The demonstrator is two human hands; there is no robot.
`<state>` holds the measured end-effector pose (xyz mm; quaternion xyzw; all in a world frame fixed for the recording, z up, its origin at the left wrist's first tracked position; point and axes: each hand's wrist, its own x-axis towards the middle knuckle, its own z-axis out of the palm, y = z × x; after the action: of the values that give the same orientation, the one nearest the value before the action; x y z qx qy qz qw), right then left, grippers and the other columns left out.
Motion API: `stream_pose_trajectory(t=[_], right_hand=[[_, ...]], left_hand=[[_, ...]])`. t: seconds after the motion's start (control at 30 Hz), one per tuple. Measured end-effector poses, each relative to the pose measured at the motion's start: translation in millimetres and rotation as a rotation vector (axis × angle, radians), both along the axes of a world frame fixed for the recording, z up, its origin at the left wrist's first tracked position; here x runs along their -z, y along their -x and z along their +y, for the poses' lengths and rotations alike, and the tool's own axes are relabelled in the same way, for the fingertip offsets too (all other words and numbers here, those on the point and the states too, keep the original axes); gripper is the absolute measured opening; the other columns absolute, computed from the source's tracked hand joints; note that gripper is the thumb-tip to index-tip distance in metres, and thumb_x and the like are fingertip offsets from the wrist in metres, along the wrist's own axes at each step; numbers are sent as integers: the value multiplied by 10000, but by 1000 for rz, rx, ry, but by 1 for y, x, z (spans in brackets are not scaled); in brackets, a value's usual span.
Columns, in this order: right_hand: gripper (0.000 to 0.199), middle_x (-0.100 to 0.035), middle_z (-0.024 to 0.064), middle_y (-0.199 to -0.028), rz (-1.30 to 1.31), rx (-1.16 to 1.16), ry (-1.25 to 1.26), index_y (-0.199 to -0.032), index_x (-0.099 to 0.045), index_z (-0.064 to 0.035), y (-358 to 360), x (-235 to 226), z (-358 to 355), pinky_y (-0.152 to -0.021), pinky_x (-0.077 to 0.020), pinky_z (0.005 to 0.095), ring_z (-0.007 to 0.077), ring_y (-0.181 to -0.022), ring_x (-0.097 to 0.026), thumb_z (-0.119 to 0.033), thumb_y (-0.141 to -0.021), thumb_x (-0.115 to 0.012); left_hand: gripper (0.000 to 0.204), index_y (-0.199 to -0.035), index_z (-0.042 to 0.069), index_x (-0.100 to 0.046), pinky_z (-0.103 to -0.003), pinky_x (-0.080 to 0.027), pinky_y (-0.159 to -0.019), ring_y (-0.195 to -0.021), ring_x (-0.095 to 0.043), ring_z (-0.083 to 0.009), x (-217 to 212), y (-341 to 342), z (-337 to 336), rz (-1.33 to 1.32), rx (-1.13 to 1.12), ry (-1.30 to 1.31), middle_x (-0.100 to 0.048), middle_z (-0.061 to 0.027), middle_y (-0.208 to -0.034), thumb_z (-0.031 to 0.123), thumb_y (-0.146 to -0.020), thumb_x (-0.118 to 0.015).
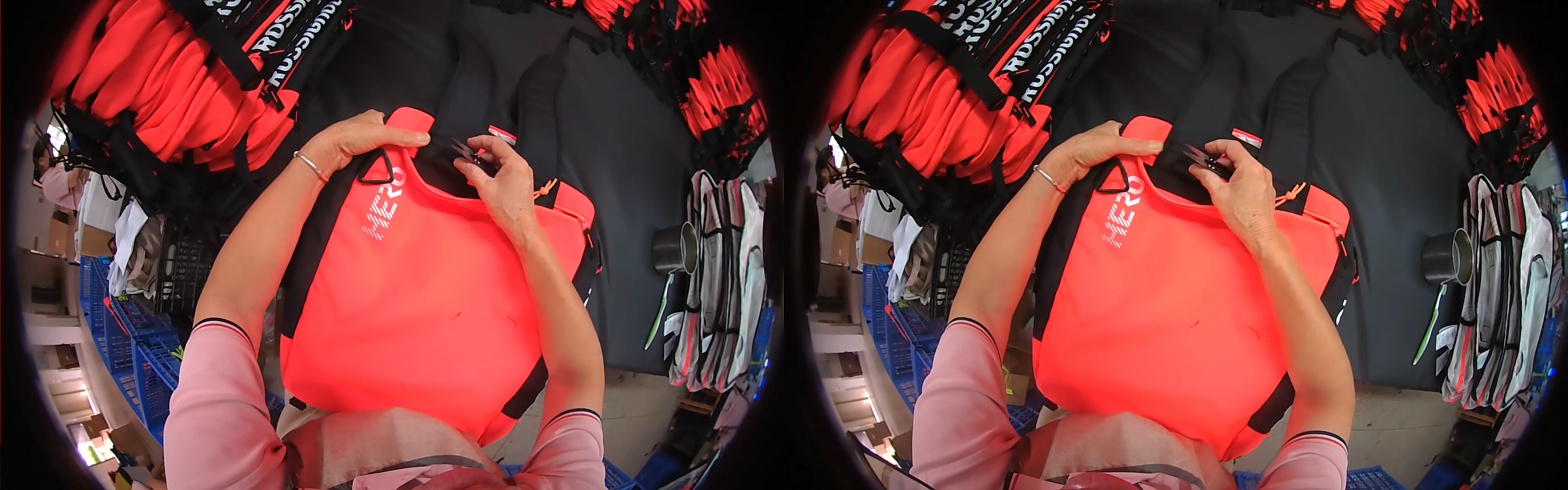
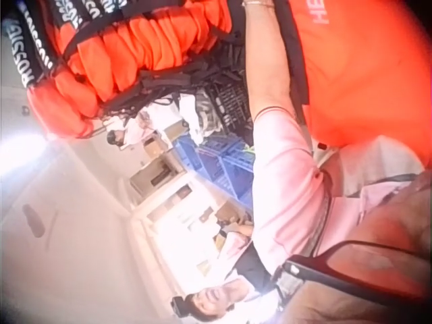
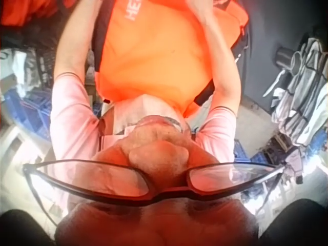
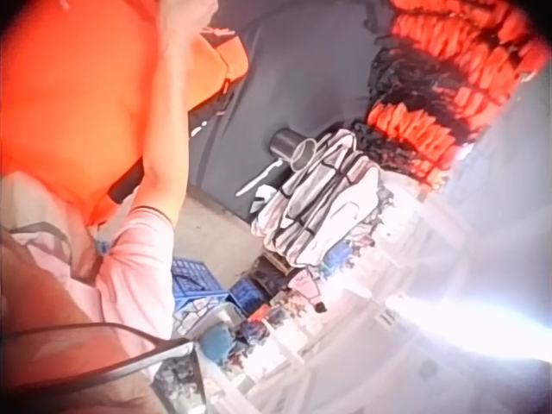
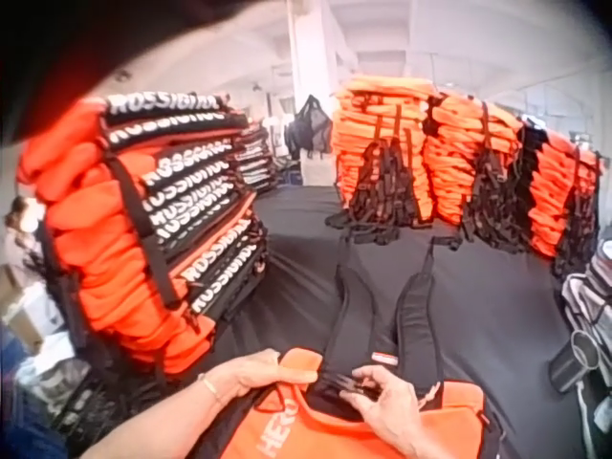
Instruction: Checking and assembling components of a bright red backpack, including the liner and straps.
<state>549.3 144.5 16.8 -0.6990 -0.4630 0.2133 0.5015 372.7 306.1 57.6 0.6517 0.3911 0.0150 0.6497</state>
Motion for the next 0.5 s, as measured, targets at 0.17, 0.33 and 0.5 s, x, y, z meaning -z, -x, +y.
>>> stream_pose_trajectory(t=[0.17,0.33,0.5], right_hand=[[252,-661,52,-880,-181,-66,-190,-1029,-712,-30,7,-1,8,-716,-513,278,157,-800,-642,6,-786,-768],[304,-647,76,-916,-313,-79,-303,-1022,-714,-28,15,5,17,-688,-535,326,224,-814,-677,66,-734,-736],[368,-619,93,-863,-415,-83,-288,-1052,-712,-36,22,1,23,-654,-531,334,241,-765,-669,100,-710,-707]], left_hand=[[302,-964,-53,-681,-258,-570,-716,-731,-695,-142,20,0,-1,-222,-147,156,-714,-104,-843,162,-784,-792],[233,-1023,11,-694,-247,-523,-866,-898,-683,-118,37,7,1,-356,-149,260,-726,-63,-964,84,-812,-758],[266,-1032,-19,-691,-248,-521,-855,-882,-682,-125,37,11,-4,-413,-120,234,-724,-76,-962,98,-804,-758]])
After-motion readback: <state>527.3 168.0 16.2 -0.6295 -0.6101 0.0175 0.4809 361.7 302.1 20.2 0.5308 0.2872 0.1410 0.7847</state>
